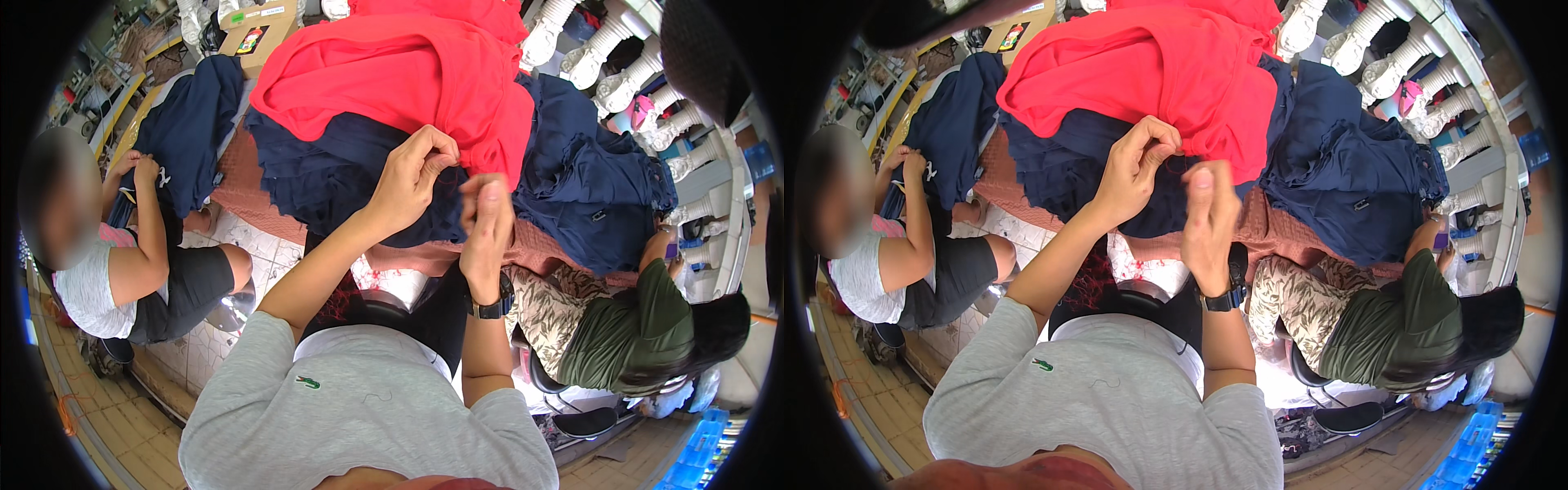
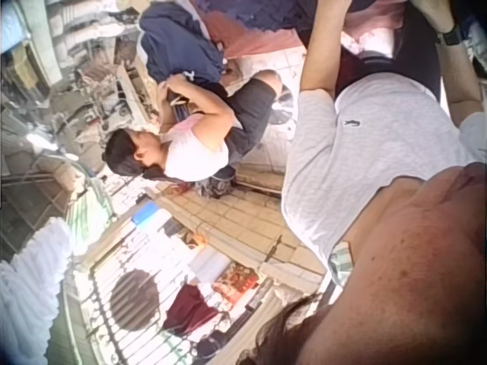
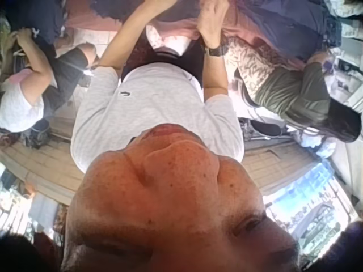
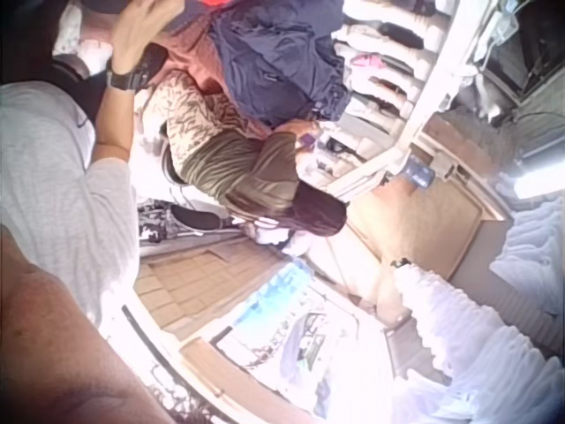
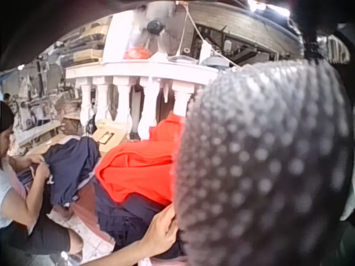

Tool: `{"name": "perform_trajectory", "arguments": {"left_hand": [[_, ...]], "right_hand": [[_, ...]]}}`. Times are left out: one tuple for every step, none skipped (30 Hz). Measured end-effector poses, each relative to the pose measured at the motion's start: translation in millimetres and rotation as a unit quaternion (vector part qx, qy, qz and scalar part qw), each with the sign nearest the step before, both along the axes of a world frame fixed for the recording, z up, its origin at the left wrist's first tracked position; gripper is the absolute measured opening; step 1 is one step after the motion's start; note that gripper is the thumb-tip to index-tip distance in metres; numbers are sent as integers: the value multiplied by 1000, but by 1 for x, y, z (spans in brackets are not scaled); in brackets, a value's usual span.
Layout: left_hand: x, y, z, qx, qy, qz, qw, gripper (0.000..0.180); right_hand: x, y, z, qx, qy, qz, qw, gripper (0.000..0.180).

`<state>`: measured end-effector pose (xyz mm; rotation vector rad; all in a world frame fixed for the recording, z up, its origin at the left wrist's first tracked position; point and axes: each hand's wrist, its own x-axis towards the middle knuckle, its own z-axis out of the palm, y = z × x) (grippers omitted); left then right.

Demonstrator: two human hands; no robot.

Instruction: The person uses small scissors to trim loose threads and tags from a red garment held in their hands. They repeatedly adjust the fabric to access different areas for trimming while sitting in a workspace with other people.

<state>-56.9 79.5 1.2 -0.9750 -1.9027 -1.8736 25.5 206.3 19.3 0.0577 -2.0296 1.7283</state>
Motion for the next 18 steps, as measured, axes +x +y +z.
{"name": "perform_trajectory", "arguments": {"left_hand": [[0, 0, 0, 4, 1, 2, 1000, 13], [0, 0, 0, 9, 1, 3, 1000, 12], [0, 0, 1, 13, 2, 4, 1000, 12], [2, 0, 2, 9, -1, 1, 1000, 12], [4, 0, 4, 6, -4, 1, 1000, 12], [4, -1, 5, 2, -6, 0, 1000, 12], [4, -1, 5, 2, -7, -3, 1000, 12], [3, -1, 5, 1, -7, -6, 1000, 12], [3, -1, 4, 1, -7, -9, 1000, 12], [3, -1, 5, -4, 6, -3, 1000, 11], [3, -1, 5, -9, 20, 4, 1000, 11], [3, -1, 5, -14, 33, 10, 999, 10], [3, -2, 5, -16, 31, 10, 999, 9], [2, -3, 4, -17, 30, 8, 999, 8], [2, -3, 4, -18, 29, 7, 999, 8], [2, -3, 4, -14, 38, 3, 999, 8], [2, -1, 4, -10, 46, -1, 999, 8], [3, -1, 5, -6, 54, -6, 998, 9]], "right_hand": [[-1, 0, -2, -21, -40, 24, 999, 44], [-3, 1, -6, -41, -80, 47, 995, 45], [-6, 1, -9, -62, -119, 69, 989, 46], [-9, 1, -13, -48, -107, 62, 991, 47], [-11, 1, -12, -63, -112, 76, 989, 47], [-12, 1, -10, -78, -118, 90, 986, 46], [-14, 0, -10, -93, -123, 103, 983, 46], [-16, 0, -10, -106, -115, 97, 983, 45], [-19, -1, -11, -118, -106, 91, 983, 45], [-21, -2, -12, -130, -98, 85, 983, 44], [-22, -3, -10, -152, -109, 91, 978, 44], [-22, -4, -6, -173, -121, 97, 973, 44], [-23, -5, -4, -194, -132, 103, 967, 44], [-24, -4, -5, -200, -131, 111, 965, 44], [-25, -4, -7, -205, -129, 119, 963, 44], [-26, -3, -9, -211, -128, 128, 961, 44], [-27, -3, -12, -217, -123, 130, 960, 43], [-28, -2, -15, -223, -118, 132, 959, 43]]}}
